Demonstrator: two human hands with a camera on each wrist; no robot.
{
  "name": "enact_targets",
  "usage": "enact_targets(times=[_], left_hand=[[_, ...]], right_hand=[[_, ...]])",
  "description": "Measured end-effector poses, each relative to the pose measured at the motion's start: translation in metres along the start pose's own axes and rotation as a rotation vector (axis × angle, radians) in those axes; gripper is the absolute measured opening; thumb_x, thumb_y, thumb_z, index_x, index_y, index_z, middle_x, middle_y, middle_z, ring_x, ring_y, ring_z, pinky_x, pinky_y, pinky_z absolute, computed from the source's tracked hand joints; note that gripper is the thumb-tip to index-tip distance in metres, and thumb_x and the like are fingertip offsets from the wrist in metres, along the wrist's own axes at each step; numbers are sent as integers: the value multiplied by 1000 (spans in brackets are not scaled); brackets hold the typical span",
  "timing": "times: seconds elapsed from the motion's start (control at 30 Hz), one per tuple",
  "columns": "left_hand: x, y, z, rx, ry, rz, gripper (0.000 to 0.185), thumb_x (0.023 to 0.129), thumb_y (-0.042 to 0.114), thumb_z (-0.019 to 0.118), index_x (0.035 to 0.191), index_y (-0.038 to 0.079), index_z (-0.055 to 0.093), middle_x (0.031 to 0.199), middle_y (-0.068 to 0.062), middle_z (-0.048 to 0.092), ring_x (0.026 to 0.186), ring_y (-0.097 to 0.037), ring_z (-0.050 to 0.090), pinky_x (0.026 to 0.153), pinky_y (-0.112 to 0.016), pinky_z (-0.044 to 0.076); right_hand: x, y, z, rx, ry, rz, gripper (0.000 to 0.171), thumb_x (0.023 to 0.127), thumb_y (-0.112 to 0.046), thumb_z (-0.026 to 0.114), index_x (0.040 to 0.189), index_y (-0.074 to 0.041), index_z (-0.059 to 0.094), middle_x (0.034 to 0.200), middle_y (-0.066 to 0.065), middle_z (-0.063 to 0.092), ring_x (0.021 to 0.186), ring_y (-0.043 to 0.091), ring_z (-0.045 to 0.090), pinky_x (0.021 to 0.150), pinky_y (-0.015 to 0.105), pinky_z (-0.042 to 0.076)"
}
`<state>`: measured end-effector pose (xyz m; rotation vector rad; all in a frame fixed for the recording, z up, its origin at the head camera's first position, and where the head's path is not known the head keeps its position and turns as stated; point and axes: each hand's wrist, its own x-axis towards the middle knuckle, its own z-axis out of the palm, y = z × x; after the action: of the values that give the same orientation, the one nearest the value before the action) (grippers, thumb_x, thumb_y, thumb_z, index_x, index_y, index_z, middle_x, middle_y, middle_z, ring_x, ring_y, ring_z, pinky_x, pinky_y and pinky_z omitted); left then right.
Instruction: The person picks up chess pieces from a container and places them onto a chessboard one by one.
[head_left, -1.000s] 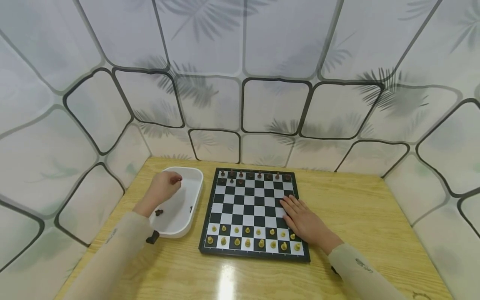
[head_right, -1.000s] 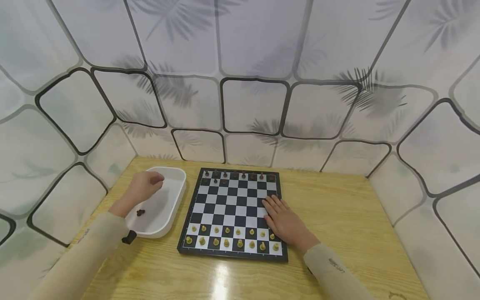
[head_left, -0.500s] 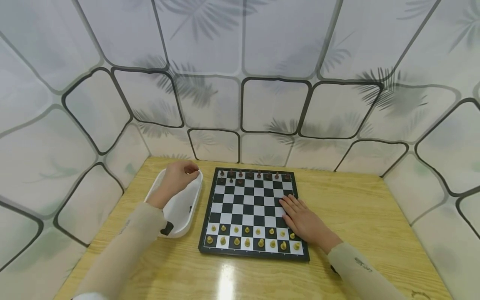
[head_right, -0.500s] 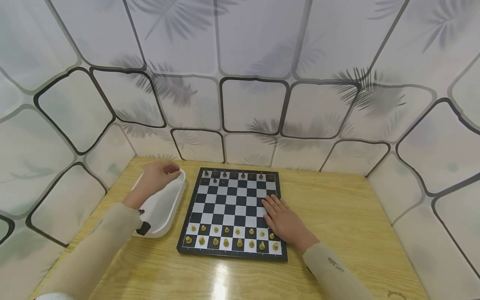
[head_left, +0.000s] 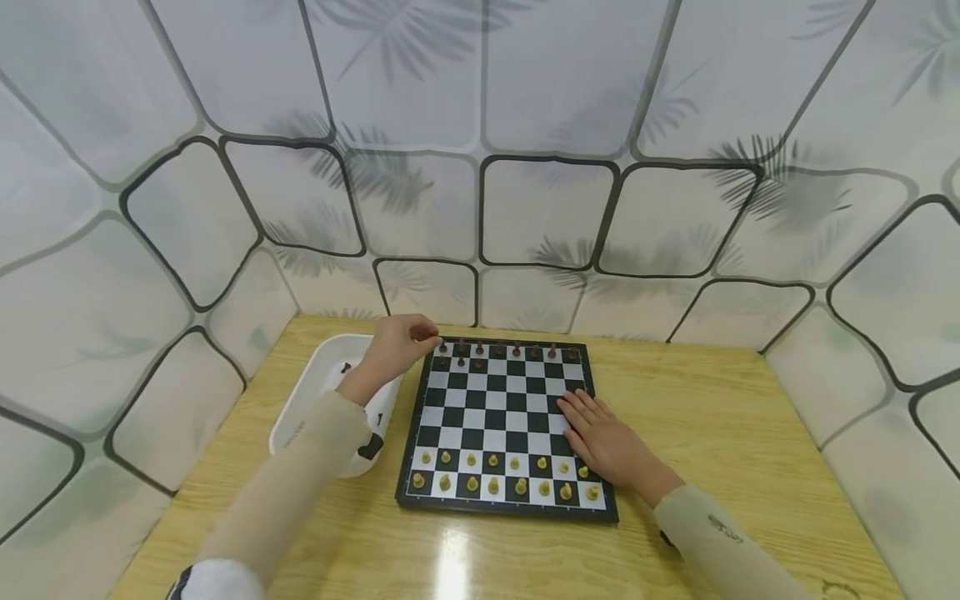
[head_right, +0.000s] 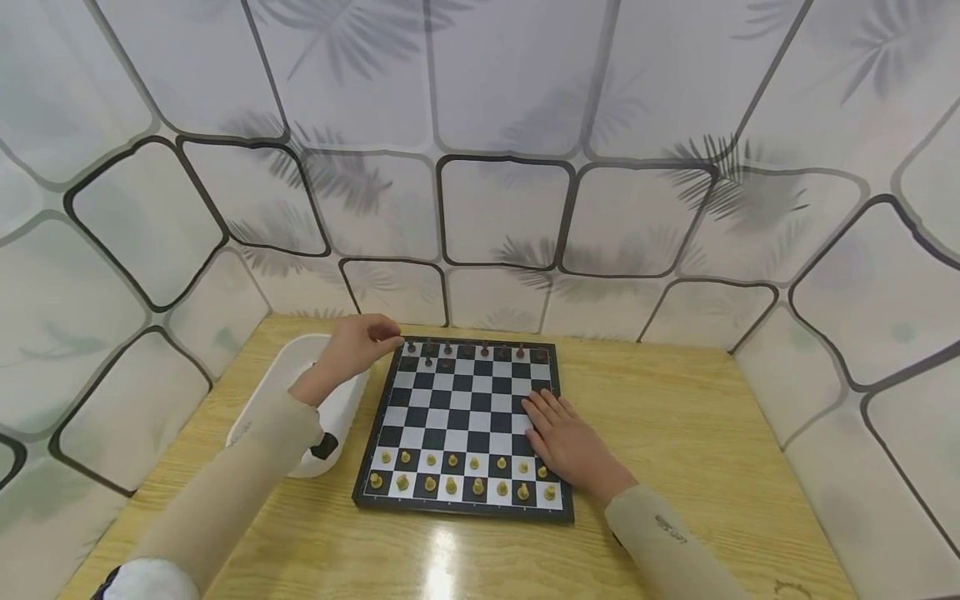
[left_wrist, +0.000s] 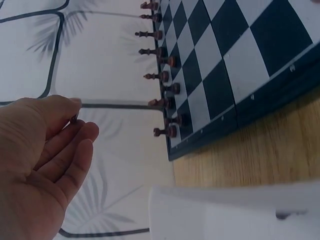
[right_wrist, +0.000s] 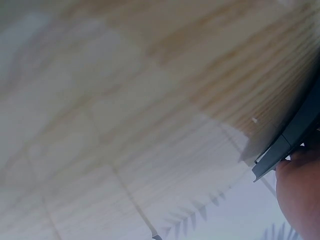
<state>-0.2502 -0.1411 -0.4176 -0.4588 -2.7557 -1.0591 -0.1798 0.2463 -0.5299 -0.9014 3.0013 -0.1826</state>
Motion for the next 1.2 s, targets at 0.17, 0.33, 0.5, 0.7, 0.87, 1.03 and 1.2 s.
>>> enact_targets(times=[0.17, 0.33, 0.5, 0.7, 0.87, 1.03, 1.2], left_hand=[[8, 7, 14, -26, -37, -12, 16, 96, 17, 78, 106, 5, 78, 100, -10, 80, 91, -25, 76, 80, -41, 62], [16, 13, 29, -32, -80, -27, 17, 98, 19, 77, 108, 6, 79, 100, -8, 79, 90, -22, 73, 79, -36, 61], [22, 20, 43, -8, -113, -25, 16, 98, 17, 76, 108, 5, 79, 101, -9, 79, 89, -21, 72, 78, -35, 61], [26, 24, 56, -13, -170, -39, 13, 98, 14, 75, 107, 5, 79, 102, -9, 79, 89, -19, 72, 78, -32, 60], [29, 29, 62, -13, -197, -42, 14, 97, 11, 74, 107, 3, 78, 103, -11, 78, 93, -22, 72, 82, -34, 60], [31, 33, 70, 7, -211, -47, 14, 98, 12, 75, 108, 4, 78, 107, -11, 78, 99, -24, 72, 87, -37, 61], [34, 32, 79, 38, -215, -57, 17, 99, 13, 74, 113, 4, 79, 111, -11, 78, 102, -24, 72, 89, -37, 61]], right_hand=[[0, -1, -1, 2, 1, 0, 60, 112, -38, 46, 162, -4, 40, 170, 15, 37, 160, 37, 29, 129, 54, 27], [0, -2, -2, 1, 7, -2, 60, 112, -37, 47, 161, -3, 40, 169, 16, 38, 160, 38, 30, 129, 54, 28], [0, -2, -2, 5, 9, -2, 60, 112, -36, 47, 161, -3, 41, 169, 16, 39, 160, 38, 30, 129, 55, 28], [0, -1, 0, 6, 1, 4, 60, 112, -37, 47, 161, -3, 40, 169, 16, 38, 160, 38, 29, 129, 55, 27], [0, -1, -1, 10, 4, 5, 60, 112, -37, 47, 161, -3, 40, 169, 16, 38, 160, 38, 29, 129, 55, 28], [0, -1, -1, 14, 5, 6, 60, 112, -38, 47, 161, -4, 40, 169, 15, 38, 160, 37, 30, 129, 55, 28], [0, -1, -1, 9, 5, 5, 60, 112, -38, 47, 161, -4, 40, 169, 15, 38, 160, 37, 29, 129, 55, 27]])
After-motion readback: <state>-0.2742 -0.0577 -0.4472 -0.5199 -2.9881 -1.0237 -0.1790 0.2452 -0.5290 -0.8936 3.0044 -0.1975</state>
